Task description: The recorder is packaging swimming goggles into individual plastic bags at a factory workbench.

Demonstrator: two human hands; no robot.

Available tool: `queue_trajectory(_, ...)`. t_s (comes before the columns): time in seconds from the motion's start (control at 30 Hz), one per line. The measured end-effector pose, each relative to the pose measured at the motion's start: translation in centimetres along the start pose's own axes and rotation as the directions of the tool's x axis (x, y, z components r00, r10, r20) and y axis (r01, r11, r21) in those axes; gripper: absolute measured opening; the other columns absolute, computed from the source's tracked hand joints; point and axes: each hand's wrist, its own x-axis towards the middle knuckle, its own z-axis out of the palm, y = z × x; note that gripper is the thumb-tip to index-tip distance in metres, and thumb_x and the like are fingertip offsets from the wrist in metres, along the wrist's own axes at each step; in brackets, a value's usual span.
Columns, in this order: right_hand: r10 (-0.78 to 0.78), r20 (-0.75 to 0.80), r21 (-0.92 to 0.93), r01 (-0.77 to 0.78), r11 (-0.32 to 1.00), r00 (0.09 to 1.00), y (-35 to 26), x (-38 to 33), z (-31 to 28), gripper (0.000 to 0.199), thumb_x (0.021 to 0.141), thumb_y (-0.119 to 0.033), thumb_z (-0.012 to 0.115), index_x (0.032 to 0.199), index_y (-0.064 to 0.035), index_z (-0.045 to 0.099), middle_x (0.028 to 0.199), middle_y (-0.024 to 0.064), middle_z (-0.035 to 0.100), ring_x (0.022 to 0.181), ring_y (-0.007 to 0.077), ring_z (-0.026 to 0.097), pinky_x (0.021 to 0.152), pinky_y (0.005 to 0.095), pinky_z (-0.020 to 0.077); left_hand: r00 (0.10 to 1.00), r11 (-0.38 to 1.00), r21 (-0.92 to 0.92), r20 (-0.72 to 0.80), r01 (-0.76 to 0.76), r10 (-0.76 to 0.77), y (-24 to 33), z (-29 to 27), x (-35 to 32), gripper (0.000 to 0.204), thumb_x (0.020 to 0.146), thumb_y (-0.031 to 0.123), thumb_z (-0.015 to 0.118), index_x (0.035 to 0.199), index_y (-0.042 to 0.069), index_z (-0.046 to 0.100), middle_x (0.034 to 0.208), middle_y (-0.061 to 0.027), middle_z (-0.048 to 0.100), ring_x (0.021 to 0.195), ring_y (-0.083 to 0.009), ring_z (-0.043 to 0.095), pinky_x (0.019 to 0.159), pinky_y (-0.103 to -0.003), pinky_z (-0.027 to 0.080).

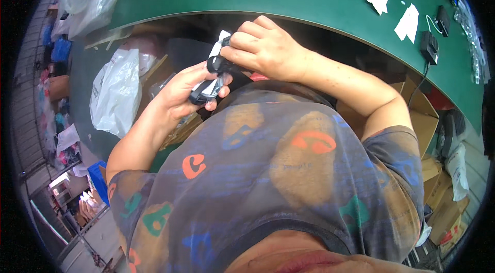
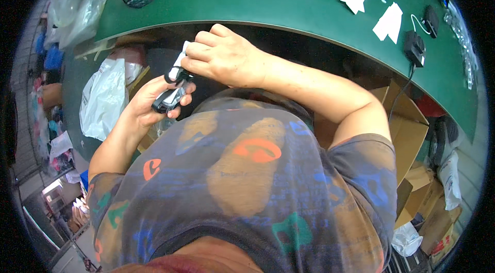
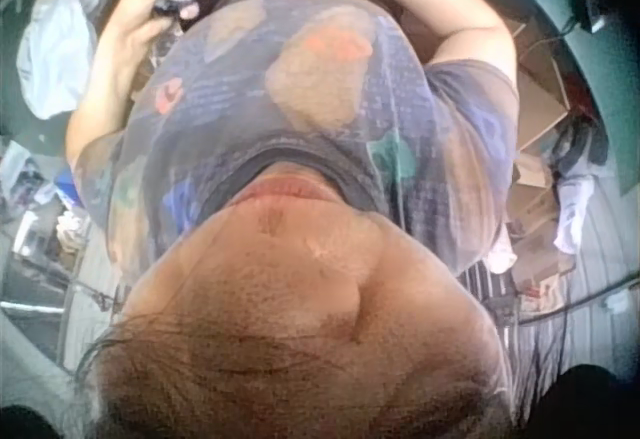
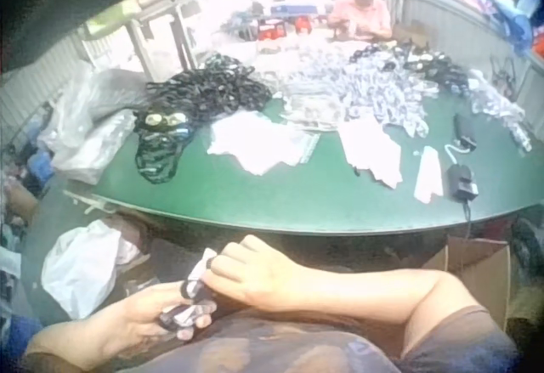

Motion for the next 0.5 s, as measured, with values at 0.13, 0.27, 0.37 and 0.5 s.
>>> queue_trajectory(0.13,-0.103,0.154,-0.053,0.112,0.992,0.983,-0.4,1.3,-1.7,0.027,0.080,-0.022,0.066,0.104,-0.0091,0.067,0.094,-0.0004,0.057,0.094,0.0169,0.056,0.078,0.0328,0.0432,0.991,0.997,-0.077,0.130,-0.007,0.017,0.2,-0.4,0.9,0.044,0.103,0.037,0.049,0.125,0.000,0.053,0.105,-0.0154,0.061,0.088,-0.0229,0.064,0.043,-0.031,0.057)
queue_trajectory(0.27,-0.106,0.207,-0.159,0.140,0.977,0.973,-0.3,1.6,-1.9,0.024,0.079,-0.022,0.065,0.099,-0.0091,0.069,0.090,-0.0003,0.055,0.090,0.0174,0.055,0.076,0.0330,0.0420,0.994,1.000,0.008,0.104,-0.024,0.023,0.5,1.2,0.9,0.056,0.103,0.053,0.048,0.123,0.001,0.054,0.098,-0.0147,0.065,0.077,-0.0215,0.070,0.040,-0.031,0.057)
queue_trajectory(0.37,-0.086,0.202,-0.142,0.116,0.983,0.975,-0.6,1.4,-1.8,0.023,0.079,-0.023,0.065,0.097,-0.0090,0.069,0.088,-0.0002,0.055,0.088,0.0172,0.054,0.075,0.0327,0.0414,0.999,0.976,0.218,0.038,-0.009,0.001,-0.1,0.5,1.0,0.047,0.099,0.042,0.064,0.120,0.000,0.056,0.096,-0.0136,0.067,0.075,-0.0192,0.070,0.039,-0.029,0.055)
queue_trajectory(0.5,-0.012,0.288,0.001,0.012,1.000,0.958,-1.4,0.9,-2.1,0.027,0.081,-0.025,0.070,0.104,-0.0089,0.070,0.091,0.0023,0.059,0.091,0.0199,0.059,0.077,0.0334,0.0445,0.992,0.977,0.208,0.100,0.056,-0.078,-0.1,-0.1,0.9,0.034,0.098,0.025,0.064,0.116,-0.003,0.056,0.095,-0.0127,0.066,0.072,-0.0187,0.068,0.040,-0.028,0.054)
